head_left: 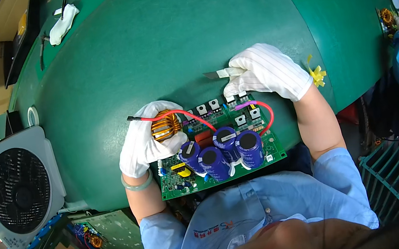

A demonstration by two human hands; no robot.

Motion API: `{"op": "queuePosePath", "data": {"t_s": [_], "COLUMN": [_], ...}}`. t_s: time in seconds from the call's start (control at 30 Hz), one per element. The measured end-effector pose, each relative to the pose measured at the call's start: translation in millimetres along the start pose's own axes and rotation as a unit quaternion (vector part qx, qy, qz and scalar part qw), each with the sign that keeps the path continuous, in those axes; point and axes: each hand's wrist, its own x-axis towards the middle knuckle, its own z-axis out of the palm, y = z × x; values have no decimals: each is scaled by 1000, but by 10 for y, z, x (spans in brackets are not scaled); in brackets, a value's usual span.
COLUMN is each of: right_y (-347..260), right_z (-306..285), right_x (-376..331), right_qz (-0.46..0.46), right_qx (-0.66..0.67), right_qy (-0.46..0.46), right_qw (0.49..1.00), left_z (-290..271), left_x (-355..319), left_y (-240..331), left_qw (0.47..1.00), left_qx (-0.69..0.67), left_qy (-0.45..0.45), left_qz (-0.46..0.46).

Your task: The person picks up a green circuit board from a rack and places it on a workbench. They use a small metal tool to scrape and clean the surface of the board, focusing on specific areas. The person then walks through the factory floor to another workstation and hands the board to a coworker.

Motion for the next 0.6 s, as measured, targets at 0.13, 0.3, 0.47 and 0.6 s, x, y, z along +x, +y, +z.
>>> {"op": "queuePosePath", "data": {"t_s": [0.13, 0.3, 0.47, 0.6], "right_y": [44, -8, -39, 7], "right_z": [35, -23, -38, -77], "right_x": [-37, -11, -93, -107], "right_qz": [-37, 8, -20, -71], "right_qx": [20, 9, 137, -20], "right_qy": [50, 30, -19, -19], "right_qw": [998, 999, 990, 997], "left_z": [12, 11, 12, -32], "left_x": [3, 2, 23, 16], "left_y": [-73, -51, -57, -49], "left_qw": [1000, 999, 999, 997], "left_qx": [-1, -47, -29, -50], "left_qy": [7, 8, 27, -26], "left_qz": [30, -10, 5, -52]}}
